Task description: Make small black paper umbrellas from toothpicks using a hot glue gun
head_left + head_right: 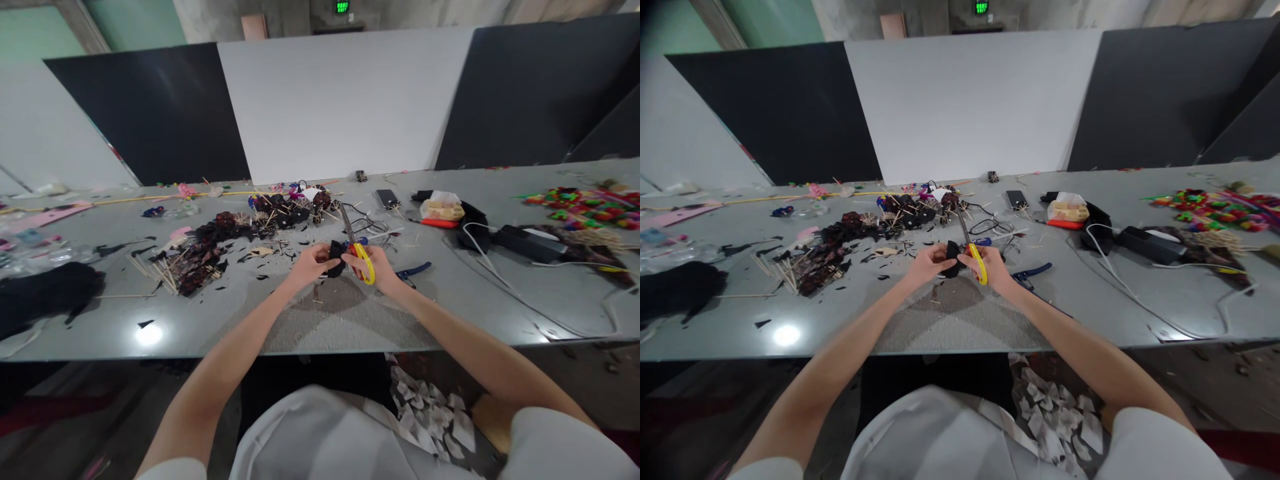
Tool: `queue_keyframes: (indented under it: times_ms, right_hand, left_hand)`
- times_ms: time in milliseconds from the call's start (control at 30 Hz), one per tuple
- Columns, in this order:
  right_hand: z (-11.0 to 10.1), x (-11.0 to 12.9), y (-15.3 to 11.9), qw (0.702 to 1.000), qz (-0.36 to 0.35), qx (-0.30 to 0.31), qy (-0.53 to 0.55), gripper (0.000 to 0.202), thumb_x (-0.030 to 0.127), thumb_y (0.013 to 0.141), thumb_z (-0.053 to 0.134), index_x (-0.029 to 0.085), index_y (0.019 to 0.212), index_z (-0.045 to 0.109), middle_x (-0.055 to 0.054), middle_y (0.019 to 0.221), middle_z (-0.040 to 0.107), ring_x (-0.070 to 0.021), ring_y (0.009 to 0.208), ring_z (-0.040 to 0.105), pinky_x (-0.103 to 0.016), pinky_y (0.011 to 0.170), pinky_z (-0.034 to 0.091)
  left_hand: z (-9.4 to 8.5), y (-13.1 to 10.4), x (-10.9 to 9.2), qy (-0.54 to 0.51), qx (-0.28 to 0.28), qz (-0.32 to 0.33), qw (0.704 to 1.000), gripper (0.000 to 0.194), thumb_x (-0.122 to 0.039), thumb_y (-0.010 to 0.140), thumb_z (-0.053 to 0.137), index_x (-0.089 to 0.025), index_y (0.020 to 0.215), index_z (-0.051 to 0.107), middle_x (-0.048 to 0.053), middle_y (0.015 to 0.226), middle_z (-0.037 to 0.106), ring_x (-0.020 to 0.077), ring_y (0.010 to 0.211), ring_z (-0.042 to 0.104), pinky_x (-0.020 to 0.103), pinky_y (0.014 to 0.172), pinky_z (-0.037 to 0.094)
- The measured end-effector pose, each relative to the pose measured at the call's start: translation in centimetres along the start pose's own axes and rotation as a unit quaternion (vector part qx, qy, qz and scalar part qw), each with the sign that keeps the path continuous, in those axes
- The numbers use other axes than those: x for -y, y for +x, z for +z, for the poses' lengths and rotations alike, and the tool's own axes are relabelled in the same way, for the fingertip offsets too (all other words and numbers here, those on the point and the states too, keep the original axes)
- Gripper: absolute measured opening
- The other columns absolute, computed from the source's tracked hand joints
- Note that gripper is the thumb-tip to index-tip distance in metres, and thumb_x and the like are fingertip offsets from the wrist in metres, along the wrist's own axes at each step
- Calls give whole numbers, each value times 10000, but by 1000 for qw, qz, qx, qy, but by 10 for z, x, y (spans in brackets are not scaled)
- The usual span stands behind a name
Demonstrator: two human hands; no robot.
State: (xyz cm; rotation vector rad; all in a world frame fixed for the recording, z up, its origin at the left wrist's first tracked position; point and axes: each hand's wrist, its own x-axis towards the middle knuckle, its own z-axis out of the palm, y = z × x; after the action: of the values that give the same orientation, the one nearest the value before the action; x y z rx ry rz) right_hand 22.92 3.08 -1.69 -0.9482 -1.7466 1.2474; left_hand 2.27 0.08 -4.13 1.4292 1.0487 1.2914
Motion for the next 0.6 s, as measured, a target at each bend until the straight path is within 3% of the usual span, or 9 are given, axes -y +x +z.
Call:
queue_keyframes:
  times_ms: [200, 300, 400, 467, 600]
  right_hand:
    - [-1, 1, 1, 1000, 1, -3, 14, 528, 654, 708, 835, 222, 633, 541, 31, 455, 516, -113, 405, 447, -259, 416, 362]
    - [-3, -2, 2, 1000, 10, -3, 24, 488, 635, 698, 848, 210, 700, 608, 33, 463, 528, -116, 405, 457, -257, 411, 363]
    - [-5, -5, 4, 999, 22, -4, 37, 475, 612, 688, 863, 203, 723, 623, 38, 459, 527, -110, 391, 446, -251, 397, 349]
    - [-5, -5, 5, 999, 27, -9, 40, 483, 610, 671, 873, 202, 713, 617, 41, 445, 516, -105, 379, 431, -248, 388, 339]
    - [-5, -4, 5, 999, 24, -14, 29, 510, 641, 669, 863, 205, 682, 599, 38, 424, 502, -105, 375, 425, -246, 391, 337]
  left_hand:
    - [-4, 3, 3, -162, -20, -98, 982, 544, -605, 703, 892, -182, 1018, 761, 70, 891, 771, 167, 734, 695, 270, 683, 541]
    - [-6, 2, 0, -225, -31, -138, 964, 572, -702, 759, 800, -187, 1007, 772, 129, 1024, 797, 227, 857, 745, 312, 730, 579]
    - [-7, 0, -5, -239, -6, -154, 959, 637, -772, 804, 704, -171, 1000, 783, 171, 1082, 802, 288, 960, 766, 358, 777, 596]
    - [-8, -1, -7, -223, -4, -146, 964, 584, -705, 797, 764, -163, 1013, 792, 171, 1081, 807, 293, 974, 770, 358, 793, 594]
    - [-8, -1, -6, -193, 2, -117, 974, 474, -420, 682, 947, -162, 1051, 799, 132, 1073, 813, 251, 949, 766, 333, 850, 577]
